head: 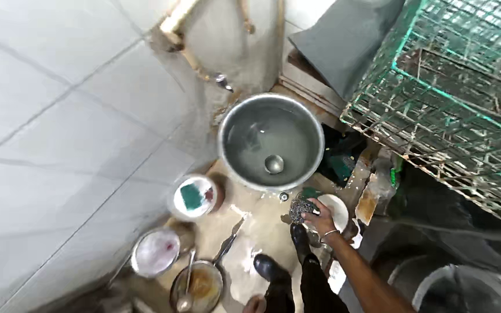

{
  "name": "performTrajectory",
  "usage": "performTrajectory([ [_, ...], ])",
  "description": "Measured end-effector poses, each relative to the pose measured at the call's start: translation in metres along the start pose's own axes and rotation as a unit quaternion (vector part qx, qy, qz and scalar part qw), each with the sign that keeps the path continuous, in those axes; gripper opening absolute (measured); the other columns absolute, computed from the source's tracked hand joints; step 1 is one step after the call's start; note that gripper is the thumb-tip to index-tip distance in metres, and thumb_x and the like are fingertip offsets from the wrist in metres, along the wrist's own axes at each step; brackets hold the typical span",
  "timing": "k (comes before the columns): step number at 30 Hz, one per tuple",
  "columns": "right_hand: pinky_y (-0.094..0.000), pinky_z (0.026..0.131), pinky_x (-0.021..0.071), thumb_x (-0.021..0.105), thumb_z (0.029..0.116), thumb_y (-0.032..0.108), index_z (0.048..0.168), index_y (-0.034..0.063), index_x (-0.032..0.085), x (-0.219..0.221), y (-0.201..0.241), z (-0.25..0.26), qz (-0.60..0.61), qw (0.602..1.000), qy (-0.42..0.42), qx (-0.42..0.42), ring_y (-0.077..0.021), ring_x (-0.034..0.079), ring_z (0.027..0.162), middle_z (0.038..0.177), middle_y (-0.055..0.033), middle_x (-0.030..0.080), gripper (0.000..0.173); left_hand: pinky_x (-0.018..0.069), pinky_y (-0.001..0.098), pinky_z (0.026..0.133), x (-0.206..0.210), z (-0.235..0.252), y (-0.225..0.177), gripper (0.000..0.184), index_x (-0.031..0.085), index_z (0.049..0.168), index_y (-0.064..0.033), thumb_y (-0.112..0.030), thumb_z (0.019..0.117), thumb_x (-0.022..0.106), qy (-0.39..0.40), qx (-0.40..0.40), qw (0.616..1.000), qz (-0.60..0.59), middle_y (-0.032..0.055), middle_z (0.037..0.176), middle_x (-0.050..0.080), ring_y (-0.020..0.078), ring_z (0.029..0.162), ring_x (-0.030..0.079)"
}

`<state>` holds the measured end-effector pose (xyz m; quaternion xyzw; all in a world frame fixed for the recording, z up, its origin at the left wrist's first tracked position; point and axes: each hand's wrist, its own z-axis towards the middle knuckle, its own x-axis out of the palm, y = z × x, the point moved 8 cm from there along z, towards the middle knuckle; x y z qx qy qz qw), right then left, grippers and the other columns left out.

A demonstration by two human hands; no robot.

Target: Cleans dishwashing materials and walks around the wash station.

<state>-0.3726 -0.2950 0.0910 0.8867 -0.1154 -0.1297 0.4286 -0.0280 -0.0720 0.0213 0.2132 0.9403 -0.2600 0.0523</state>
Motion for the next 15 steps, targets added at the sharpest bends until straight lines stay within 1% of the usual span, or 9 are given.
performTrajectory([
  [1, -0.0462, 0.077, 0.0669, 0.082, 0.0821, -0.001, 0.139, 0.0085, 0.06, 0.018, 0.017, -0.021, -0.003, 0.999, 0.04, -0.016, -0.0307, 0.075, 0.091, 0.13, -0.0188, 0.066, 0.062, 0.0555, 0.0495, 0.095, -0.005, -0.011, -0.016, 0.035, 0.064, 0.127, 0.0042, -0.022, 0.1042, 0.058, -0.001, -0.016, 0.994, -0.107, 0.0212, 0.118, 0.07, 0.0303, 0.108, 0.068],
  [3, -0.0446, 0.081, 0.0669, 0.081, 0.0816, -0.002, 0.138, 0.0082, 0.06, 0.054, 0.046, -0.063, -0.019, 0.991, 0.121, -0.052, -0.0287, 0.076, 0.092, 0.127, -0.0162, 0.069, 0.061, 0.0579, 0.0498, 0.088, -0.019, -0.04, -0.055, 0.039, 0.056, 0.137, -0.0004, -0.026, 0.1083, 0.051, 0.004, -0.035, 0.959, -0.281, 0.0185, 0.122, 0.069, 0.0303, 0.108, 0.068],
  [5, -0.0434, 0.085, 0.0664, 0.082, 0.0811, -0.001, 0.139, 0.008, 0.06, 0.092, 0.078, -0.098, -0.039, 0.973, 0.206, -0.096, -0.0266, 0.076, 0.094, 0.125, -0.0143, 0.071, 0.062, 0.0585, 0.0486, 0.086, -0.046, -0.063, -0.104, 0.046, 0.051, 0.144, -0.0048, -0.035, 0.1094, 0.046, 0.006, 0.026, 0.928, -0.372, 0.0155, 0.125, 0.069, 0.0292, 0.111, 0.068],
  [6, -0.0438, 0.085, 0.066, 0.082, 0.0811, 0.0, 0.139, 0.009, 0.06, 0.109, 0.09, -0.118, -0.052, 0.962, 0.245, -0.111, -0.026, 0.076, 0.094, 0.124, -0.0133, 0.072, 0.062, 0.0592, 0.0478, 0.085, -0.06, -0.077, -0.125, 0.053, 0.048, 0.147, -0.0055, -0.04, 0.1072, 0.047, 0.007, 0.073, 0.915, -0.398, 0.0151, 0.127, 0.069, 0.029, 0.112, 0.068],
  [8, -0.0449, 0.087, 0.0658, 0.081, 0.081, -0.001, 0.14, 0.0104, 0.061, 0.141, 0.119, -0.154, -0.068, 0.935, 0.318, -0.145, -0.0254, 0.075, 0.097, 0.13, -0.0121, 0.068, 0.063, 0.0608, 0.0489, 0.084, -0.092, -0.104, -0.164, 0.074, 0.043, 0.15, -0.0042, -0.05, 0.0955, 0.062, -0.003, 0.171, 0.885, -0.433, 0.016, 0.131, 0.066, 0.0306, 0.115, 0.067],
  [10, -0.0446, 0.088, 0.0655, 0.082, 0.0814, 0.001, 0.141, 0.0115, 0.061, 0.167, 0.144, -0.192, -0.085, 0.904, 0.384, -0.169, -0.0249, 0.074, 0.1, 0.135, -0.0124, 0.064, 0.064, 0.0614, 0.052, 0.083, -0.12, -0.133, -0.191, 0.095, 0.04, 0.151, -0.0022, -0.058, 0.0825, 0.076, -0.026, 0.239, 0.86, -0.451, 0.0174, 0.131, 0.062, 0.032, 0.113, 0.066],
  [12, -0.045, 0.089, 0.0656, 0.08, 0.0839, 0.006, 0.146, 0.0129, 0.056, 0.19, 0.163, -0.228, -0.108, 0.866, 0.448, -0.196, -0.0251, 0.073, 0.105, 0.14, -0.0127, 0.061, 0.067, 0.0626, 0.0517, 0.083, -0.142, -0.162, -0.206, 0.103, 0.04, 0.151, -0.0024, -0.057, 0.0756, 0.083, -0.034, 0.272, 0.842, -0.466, 0.019, 0.129, 0.064, 0.0321, 0.105, 0.07],
  [14, -0.0447, 0.091, 0.0647, 0.077, 0.087, 0.014, 0.151, 0.0149, 0.052, 0.204, 0.176, -0.254, -0.129, 0.833, 0.49, -0.22, -0.024, 0.072, 0.108, 0.144, -0.0118, 0.058, 0.069, 0.0629, 0.0508, 0.082, -0.158, -0.188, -0.21, 0.107, 0.036, 0.153, -0.0034, -0.052, 0.0726, 0.087, -0.036, 0.289, 0.825, -0.483, 0.0202, 0.126, 0.065, 0.0325, 0.1, 0.072],
  [15, -0.044, 0.092, 0.0638, 0.075, 0.088, 0.02, 0.151, 0.0158, 0.052, 0.208, 0.181, -0.264, -0.137, 0.819, 0.505, -0.234, -0.023, 0.071, 0.11, 0.145, -0.0108, 0.058, 0.068, 0.0632, 0.0504, 0.081, -0.164, -0.2, -0.208, 0.108, 0.036, 0.153, -0.0042, -0.051, 0.0709, 0.088, -0.045, 0.294, 0.822, -0.486, 0.0203, 0.125, 0.066, 0.0325, 0.098, 0.072],
])
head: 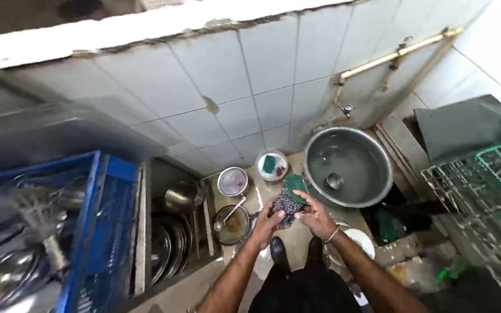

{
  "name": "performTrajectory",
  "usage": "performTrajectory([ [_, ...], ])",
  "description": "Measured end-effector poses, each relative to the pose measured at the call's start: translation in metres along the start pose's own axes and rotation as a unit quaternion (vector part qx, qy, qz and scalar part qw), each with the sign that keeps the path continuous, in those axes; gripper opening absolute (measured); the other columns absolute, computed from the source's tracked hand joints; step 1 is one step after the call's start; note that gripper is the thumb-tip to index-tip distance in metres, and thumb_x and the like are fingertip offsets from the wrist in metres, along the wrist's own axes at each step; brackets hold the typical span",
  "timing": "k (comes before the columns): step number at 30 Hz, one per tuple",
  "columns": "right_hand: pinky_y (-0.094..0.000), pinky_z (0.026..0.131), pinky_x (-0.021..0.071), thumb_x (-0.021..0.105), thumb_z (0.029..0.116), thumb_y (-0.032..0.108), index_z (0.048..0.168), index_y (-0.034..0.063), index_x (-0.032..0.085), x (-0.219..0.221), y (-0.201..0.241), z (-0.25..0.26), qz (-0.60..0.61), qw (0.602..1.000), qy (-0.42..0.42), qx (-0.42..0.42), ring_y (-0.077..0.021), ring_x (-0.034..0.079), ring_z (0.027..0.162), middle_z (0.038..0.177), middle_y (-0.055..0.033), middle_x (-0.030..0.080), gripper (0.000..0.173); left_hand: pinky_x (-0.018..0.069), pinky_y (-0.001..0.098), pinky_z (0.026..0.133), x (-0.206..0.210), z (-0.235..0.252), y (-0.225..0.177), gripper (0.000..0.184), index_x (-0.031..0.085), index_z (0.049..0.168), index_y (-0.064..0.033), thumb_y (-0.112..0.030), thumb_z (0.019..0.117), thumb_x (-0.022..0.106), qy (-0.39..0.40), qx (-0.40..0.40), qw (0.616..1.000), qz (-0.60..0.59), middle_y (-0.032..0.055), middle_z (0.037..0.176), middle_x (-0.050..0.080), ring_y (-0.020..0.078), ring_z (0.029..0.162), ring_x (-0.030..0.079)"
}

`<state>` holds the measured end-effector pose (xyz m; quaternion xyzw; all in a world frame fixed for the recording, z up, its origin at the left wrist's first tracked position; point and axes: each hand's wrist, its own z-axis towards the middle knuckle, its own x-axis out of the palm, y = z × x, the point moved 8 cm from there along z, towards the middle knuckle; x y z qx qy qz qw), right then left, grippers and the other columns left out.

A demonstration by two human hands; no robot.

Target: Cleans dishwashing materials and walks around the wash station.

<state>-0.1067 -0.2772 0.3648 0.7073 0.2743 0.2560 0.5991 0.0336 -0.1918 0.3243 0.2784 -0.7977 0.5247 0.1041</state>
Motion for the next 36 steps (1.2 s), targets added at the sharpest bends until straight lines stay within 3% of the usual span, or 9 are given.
performTrajectory([
  [8, -0.0383, 0.1, 0.0599, 0.07, 0.0968, 0.037, 0.147, 0.0185, 0.06, 0.033, 0.042, 0.01, -0.198, 0.97, 0.099, -0.104, -0.0158, 0.068, 0.118, 0.14, -0.0085, 0.064, 0.054, 0.0617, 0.0451, 0.091, -0.014, -0.038, -0.032, 0.081, 0.049, 0.149, -0.0064, -0.017, 0.0781, 0.087, -0.086, 0.11, 0.99, 0.017, 0.0181, 0.129, 0.067, 0.0294, 0.109, 0.07],
  [11, -0.0399, 0.102, 0.0595, 0.073, 0.0957, 0.042, 0.158, 0.0235, 0.044, 0.027, 0.041, 0.013, -0.255, 0.958, 0.103, -0.083, -0.0137, 0.069, 0.117, 0.14, -0.0054, 0.065, 0.071, 0.0623, 0.0455, 0.089, -0.008, -0.049, -0.022, 0.07, 0.051, 0.147, -0.0037, -0.013, 0.0842, 0.079, -0.147, 0.125, 0.981, 0.007, 0.0186, 0.126, 0.068, 0.0297, 0.106, 0.071],
  [13, -0.0425, 0.097, 0.0618, 0.075, 0.0941, 0.042, 0.159, 0.0265, 0.042, 0.02, 0.043, 0.014, -0.28, 0.952, 0.115, -0.05, -0.0154, 0.073, 0.106, 0.13, -0.0058, 0.07, 0.075, 0.0623, 0.0432, 0.089, 0.001, -0.058, -0.018, 0.063, 0.053, 0.145, -0.003, -0.012, 0.0867, 0.074, -0.185, 0.138, 0.973, 0.025, 0.017, 0.124, 0.069, 0.0267, 0.105, 0.071],
  [16, -0.0491, 0.086, 0.0608, 0.069, 0.0979, 0.039, 0.153, 0.0267, 0.052, 0.003, 0.052, 0.014, -0.334, 0.932, 0.135, -0.042, -0.0213, 0.074, 0.088, 0.11, -0.0085, 0.076, 0.059, 0.061, 0.0401, 0.091, 0.02, -0.067, -0.009, 0.055, 0.054, 0.144, -0.0019, -0.012, 0.0916, 0.067, -0.221, 0.166, 0.96, 0.052, 0.0153, 0.123, 0.07, 0.0223, 0.106, 0.071],
  [21, -0.0541, 0.097, 0.0557, 0.054, 0.1054, 0.046, 0.138, 0.0263, 0.068, -0.019, 0.064, 0.01, -0.379, 0.915, 0.121, -0.062, -0.0242, 0.073, 0.106, 0.115, -0.0064, 0.077, 0.041, 0.061, 0.0423, 0.091, 0.048, -0.076, 0.014, 0.05, 0.049, 0.147, 0.0016, -0.013, 0.0992, 0.055, -0.242, 0.188, 0.952, 0.023, 0.0187, 0.123, 0.069, 0.0255, 0.106, 0.071],
  [26, -0.0523, 0.092, 0.0563, 0.057, 0.1052, 0.04, 0.126, 0.0182, 0.076, -0.015, 0.076, 0.005, -0.354, 0.923, 0.095, -0.115, -0.0272, 0.07, 0.1, 0.108, -0.0112, 0.073, 0.036, 0.0623, 0.0492, 0.087, 0.066, -0.088, 0.031, 0.045, 0.049, 0.147, -0.0008, -0.021, 0.107, 0.051, -0.249, 0.156, 0.953, -0.076, 0.0229, 0.12, 0.069, 0.0328, 0.102, 0.072],
  [28, -0.0513, 0.091, 0.0566, 0.058, 0.1049, 0.039, 0.12, 0.0134, 0.078, -0.006, 0.082, 0.004, -0.342, 0.924, 0.105, -0.131, -0.0265, 0.07, 0.098, 0.104, -0.0116, 0.073, 0.036, 0.0624, 0.0502, 0.087, 0.07, -0.095, 0.031, 0.053, 0.05, 0.146, -0.0018, -0.03, 0.1027, 0.06, -0.242, 0.144, 0.956, -0.085, 0.0228, 0.121, 0.069, 0.0344, 0.102, 0.072],
  [32, -0.0472, 0.093, 0.0572, 0.06, 0.1042, 0.032, 0.112, 0.0089, 0.079, 0.031, 0.089, -0.003, -0.325, 0.907, 0.202, -0.175, -0.0223, 0.072, 0.098, 0.102, -0.0096, 0.075, 0.031, 0.0631, 0.0463, 0.086, 0.056, -0.113, 0.027, 0.086, 0.046, 0.149, -0.005, -0.035, 0.0797, 0.086, -0.299, 0.126, 0.945, -0.02, 0.0191, 0.125, 0.068, 0.0302, 0.106, 0.071],
  [36, -0.0457, 0.095, 0.0575, 0.062, 0.1026, 0.023, 0.119, 0.0127, 0.078, 0.075, 0.096, -0.011, -0.349, 0.863, 0.292, -0.218, -0.0212, 0.072, 0.101, 0.108, -0.0077, 0.076, 0.025, 0.0618, 0.0406, 0.091, 0.028, -0.136, 0.018, 0.069, 0.06, 0.136, -0.0029, -0.024, 0.0767, 0.088, -0.344, 0.145, 0.926, 0.051, 0.0131, 0.117, 0.072, 0.0221, 0.104, 0.072],
])
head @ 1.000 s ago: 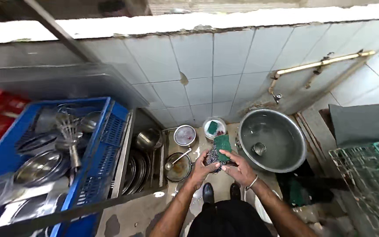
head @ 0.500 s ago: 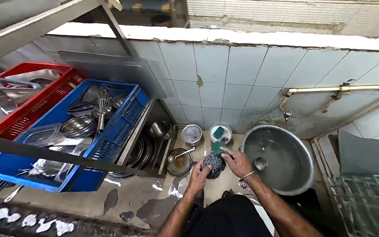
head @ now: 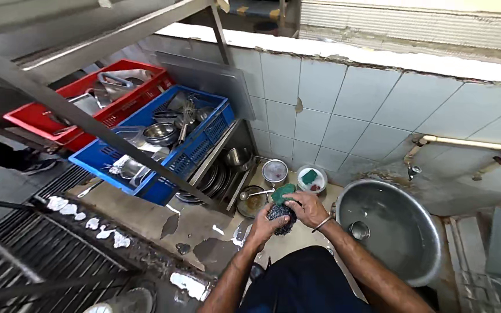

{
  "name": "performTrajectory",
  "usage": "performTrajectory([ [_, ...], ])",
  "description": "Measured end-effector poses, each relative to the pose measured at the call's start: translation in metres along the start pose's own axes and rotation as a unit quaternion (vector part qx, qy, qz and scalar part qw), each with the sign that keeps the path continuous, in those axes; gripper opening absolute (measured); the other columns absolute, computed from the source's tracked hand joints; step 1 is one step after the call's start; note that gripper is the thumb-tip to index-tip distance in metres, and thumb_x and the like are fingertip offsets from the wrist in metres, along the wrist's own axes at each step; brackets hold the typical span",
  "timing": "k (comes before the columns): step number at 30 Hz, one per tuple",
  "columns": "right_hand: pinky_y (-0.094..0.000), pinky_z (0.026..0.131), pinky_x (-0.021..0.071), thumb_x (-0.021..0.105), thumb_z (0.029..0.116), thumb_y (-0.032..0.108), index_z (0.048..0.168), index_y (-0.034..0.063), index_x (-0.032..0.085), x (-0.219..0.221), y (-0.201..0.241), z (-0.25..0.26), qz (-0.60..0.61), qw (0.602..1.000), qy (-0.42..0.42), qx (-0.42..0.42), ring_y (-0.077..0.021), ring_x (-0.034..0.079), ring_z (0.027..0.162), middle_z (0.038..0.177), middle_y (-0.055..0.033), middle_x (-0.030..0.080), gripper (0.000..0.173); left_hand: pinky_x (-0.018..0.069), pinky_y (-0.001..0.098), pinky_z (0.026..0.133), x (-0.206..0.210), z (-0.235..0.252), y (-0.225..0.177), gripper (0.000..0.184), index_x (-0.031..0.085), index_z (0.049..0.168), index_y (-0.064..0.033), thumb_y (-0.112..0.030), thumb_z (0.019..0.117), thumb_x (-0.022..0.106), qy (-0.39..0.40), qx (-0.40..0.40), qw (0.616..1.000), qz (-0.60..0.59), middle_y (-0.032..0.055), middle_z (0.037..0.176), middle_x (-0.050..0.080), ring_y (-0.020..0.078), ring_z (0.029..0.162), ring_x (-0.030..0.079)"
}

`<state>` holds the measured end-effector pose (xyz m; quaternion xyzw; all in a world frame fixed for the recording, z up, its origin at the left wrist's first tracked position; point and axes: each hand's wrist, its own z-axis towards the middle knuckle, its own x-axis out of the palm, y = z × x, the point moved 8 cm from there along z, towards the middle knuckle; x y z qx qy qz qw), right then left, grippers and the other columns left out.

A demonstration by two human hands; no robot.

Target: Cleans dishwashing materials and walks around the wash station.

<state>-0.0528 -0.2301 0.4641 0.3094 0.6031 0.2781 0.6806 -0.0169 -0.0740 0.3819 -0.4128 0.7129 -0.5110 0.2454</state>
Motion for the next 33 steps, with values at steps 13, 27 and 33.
performTrajectory([
  [13, -0.0477, 0.054, 0.0546, 0.051, 0.1082, 0.041, 0.093, 0.009, 0.07, 0.03, 0.048, 0.073, -0.028, 0.998, -0.052, -0.001, -0.0234, 0.062, 0.055, 0.066, -0.0085, 0.063, 0.04, 0.0616, 0.04, 0.08, -0.132, -0.017, -0.005, 0.028, 0.067, 0.125, 0.001, -0.012, 0.106, 0.051, -0.125, 0.051, 0.984, -0.117, 0.0158, 0.102, 0.073, 0.0221, 0.088, 0.072],
  [27, -0.0366, 0.083, 0.0583, 0.063, 0.1015, 0.029, 0.106, 0.009, 0.079, 0.115, 0.14, 0.095, 0.015, 0.98, -0.112, -0.165, -0.0182, 0.066, 0.093, 0.099, -0.0082, 0.068, 0.026, 0.0629, 0.0449, 0.08, -0.196, -0.039, 0.002, 0.063, 0.057, 0.138, -0.0034, -0.039, 0.0896, 0.075, -0.09, 0.042, 0.97, -0.221, 0.0195, 0.114, 0.071, 0.0283, 0.095, 0.072],
  [33, -0.0352, 0.088, 0.0587, 0.065, 0.1, 0.021, 0.104, 0.0081, 0.078, 0.154, 0.168, 0.103, 0.045, 0.981, -0.04, -0.183, -0.0169, 0.067, 0.099, 0.106, -0.0089, 0.069, 0.019, 0.0599, 0.0398, 0.096, -0.22, -0.045, 0.005, 0.085, 0.052, 0.142, -0.0017, -0.032, 0.0721, 0.09, -0.141, 0.042, 0.988, -0.037, 0.0138, 0.124, 0.069, 0.0198, 0.109, 0.07],
])
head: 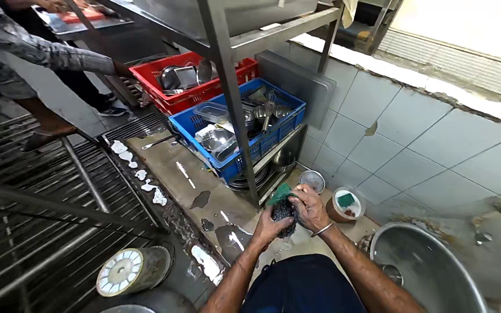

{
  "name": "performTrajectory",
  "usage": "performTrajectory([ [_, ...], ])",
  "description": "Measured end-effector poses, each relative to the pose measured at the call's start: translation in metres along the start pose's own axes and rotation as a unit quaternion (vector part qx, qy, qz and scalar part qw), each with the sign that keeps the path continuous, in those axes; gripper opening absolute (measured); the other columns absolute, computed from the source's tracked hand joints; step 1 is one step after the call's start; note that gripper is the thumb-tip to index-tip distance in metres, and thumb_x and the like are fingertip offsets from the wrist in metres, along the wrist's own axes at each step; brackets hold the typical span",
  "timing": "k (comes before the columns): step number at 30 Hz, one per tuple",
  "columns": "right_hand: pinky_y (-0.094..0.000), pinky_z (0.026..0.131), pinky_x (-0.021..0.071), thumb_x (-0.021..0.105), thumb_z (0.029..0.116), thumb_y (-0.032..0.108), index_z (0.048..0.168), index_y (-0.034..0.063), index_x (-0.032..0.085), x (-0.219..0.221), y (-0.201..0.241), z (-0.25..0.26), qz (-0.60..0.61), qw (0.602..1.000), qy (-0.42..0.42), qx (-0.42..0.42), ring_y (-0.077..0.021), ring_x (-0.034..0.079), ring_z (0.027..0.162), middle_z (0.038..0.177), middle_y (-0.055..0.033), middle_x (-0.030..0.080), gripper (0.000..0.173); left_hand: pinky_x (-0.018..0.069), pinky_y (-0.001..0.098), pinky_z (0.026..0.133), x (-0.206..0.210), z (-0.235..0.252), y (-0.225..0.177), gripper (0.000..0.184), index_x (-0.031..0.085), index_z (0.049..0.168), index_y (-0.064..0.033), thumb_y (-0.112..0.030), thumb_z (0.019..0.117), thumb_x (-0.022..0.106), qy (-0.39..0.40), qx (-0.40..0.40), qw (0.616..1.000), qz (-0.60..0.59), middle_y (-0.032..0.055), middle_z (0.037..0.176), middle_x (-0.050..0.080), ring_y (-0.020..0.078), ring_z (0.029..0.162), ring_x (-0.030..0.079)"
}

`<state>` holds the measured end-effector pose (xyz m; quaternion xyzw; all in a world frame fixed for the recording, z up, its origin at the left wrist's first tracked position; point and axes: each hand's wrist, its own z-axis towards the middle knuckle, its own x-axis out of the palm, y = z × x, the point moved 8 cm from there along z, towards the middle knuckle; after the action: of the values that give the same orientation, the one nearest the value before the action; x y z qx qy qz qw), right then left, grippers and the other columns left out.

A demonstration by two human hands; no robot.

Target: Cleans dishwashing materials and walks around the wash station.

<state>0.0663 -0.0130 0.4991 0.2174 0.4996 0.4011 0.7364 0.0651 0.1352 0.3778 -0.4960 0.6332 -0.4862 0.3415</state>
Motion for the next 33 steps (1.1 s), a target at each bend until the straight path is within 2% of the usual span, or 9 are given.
performTrajectory([
  [3, -0.0385, 0.09, 0.0588, 0.061, 0.1025, 0.017, 0.1, 0.0019, 0.077, 0.0, -0.005, 0.011, 0.035, 0.999, -0.006, 0.031, -0.0188, 0.069, 0.097, 0.103, -0.0108, 0.072, 0.022, 0.0609, 0.0405, 0.091, -0.017, -0.005, 0.0, 0.057, 0.062, 0.133, -0.0009, -0.02, 0.0817, 0.077, -0.026, -0.01, 1.0, -0.004, 0.0143, 0.115, 0.072, 0.0205, 0.102, 0.072],
  [7, -0.0446, 0.062, 0.0542, 0.053, 0.1092, 0.03, 0.091, 0.0025, 0.067, -0.006, -0.041, 0.024, 0.06, 0.981, -0.014, 0.184, -0.022, 0.063, 0.065, 0.076, -0.0112, 0.064, 0.036, 0.0612, 0.0403, 0.087, -0.037, -0.013, -0.001, 0.041, 0.066, 0.128, -0.0027, -0.016, 0.0895, 0.062, -0.057, 0.007, 0.998, -0.025, 0.0118, 0.11, 0.074, 0.019, 0.096, 0.073],
  [8, -0.0456, 0.06, 0.0536, 0.052, 0.1093, 0.034, 0.092, 0.0032, 0.068, -0.007, -0.05, 0.027, 0.067, 0.975, -0.02, 0.21, -0.0226, 0.062, 0.062, 0.073, -0.0114, 0.064, 0.038, 0.0608, 0.0395, 0.087, -0.038, -0.015, -0.001, 0.04, 0.065, 0.129, -0.0029, -0.016, 0.0911, 0.06, -0.063, 0.01, 0.998, -0.028, 0.0115, 0.11, 0.074, 0.0183, 0.097, 0.073],
  [12, -0.0466, 0.058, 0.0509, 0.047, 0.1092, 0.046, 0.093, 0.0036, 0.064, -0.013, -0.076, 0.036, 0.097, 0.957, -0.04, 0.269, -0.0249, 0.059, 0.062, 0.073, -0.0134, 0.061, 0.049, 0.0598, 0.039, 0.088, -0.037, -0.022, 0.008, 0.037, 0.064, 0.129, -0.0009, -0.014, 0.0969, 0.053, -0.116, 0.0, 0.989, -0.093, 0.0131, 0.11, 0.073, 0.019, 0.098, 0.071],
  [15, -0.0465, 0.065, 0.0566, 0.049, 0.1094, 0.042, 0.097, 0.0023, 0.065, -0.028, -0.1, 0.054, 0.179, 0.928, -0.086, 0.316, -0.0236, 0.065, 0.071, 0.082, -0.0141, 0.066, 0.045, 0.061, 0.0381, 0.077, -0.036, -0.027, 0.018, 0.027, 0.064, 0.118, 0.0016, -0.013, 0.1002, 0.049, -0.2, -0.018, 0.962, -0.187, 0.0133, 0.095, 0.072, 0.0198, 0.085, 0.071],
  [23, -0.0417, 0.062, 0.0552, 0.053, 0.108, 0.04, 0.087, 0.0045, 0.065, -0.071, -0.145, 0.095, 0.164, 0.957, -0.105, 0.215, -0.0177, 0.063, 0.063, 0.071, -0.0078, 0.063, 0.042, 0.0599, 0.0433, 0.077, -0.027, -0.028, 0.019, 0.026, 0.061, 0.117, 0.0013, -0.018, 0.1077, 0.046, -0.366, -0.036, 0.88, -0.3, 0.0172, 0.099, 0.069, 0.0255, 0.089, 0.07],
  [27, -0.047, 0.058, 0.056, 0.049, 0.1079, 0.047, 0.096, 0.0085, 0.069, -0.042, -0.132, 0.083, 0.117, 0.975, 0.021, 0.188, -0.0226, 0.065, 0.062, 0.074, -0.0098, 0.066, 0.045, 0.0607, 0.0432, 0.082, -0.012, -0.03, 0.005, 0.031, 0.059, 0.125, 0.0014, -0.018, 0.1089, 0.041, -0.382, 0.015, 0.864, -0.328, 0.0175, 0.104, 0.071, 0.0248, 0.093, 0.071],
  [31, -0.0538, 0.081, 0.0588, 0.054, 0.1088, 0.026, 0.114, 0.0017, 0.071, 0.001, -0.108, 0.073, 0.12, 0.974, 0.138, 0.132, -0.0288, 0.072, 0.083, 0.093, -0.0164, 0.073, 0.031, 0.0595, 0.0436, 0.085, 0.0, -0.033, -0.004, 0.032, 0.056, 0.129, 0.0012, -0.015, 0.1068, 0.04, -0.403, 0.063, 0.857, -0.314, 0.0178, 0.108, 0.07, 0.0244, 0.098, 0.07],
  [33, -0.0535, 0.088, 0.0588, 0.057, 0.1072, 0.022, 0.119, 0.0019, 0.071, 0.02, -0.098, 0.068, 0.123, 0.967, 0.199, 0.104, -0.0288, 0.073, 0.091, 0.099, -0.0165, 0.075, 0.028, 0.0592, 0.0428, 0.087, 0.002, -0.036, -0.008, 0.034, 0.057, 0.13, 0.0016, -0.014, 0.1046, 0.041, -0.419, 0.084, 0.853, -0.3, 0.0175, 0.109, 0.069, 0.0237, 0.099, 0.069],
])
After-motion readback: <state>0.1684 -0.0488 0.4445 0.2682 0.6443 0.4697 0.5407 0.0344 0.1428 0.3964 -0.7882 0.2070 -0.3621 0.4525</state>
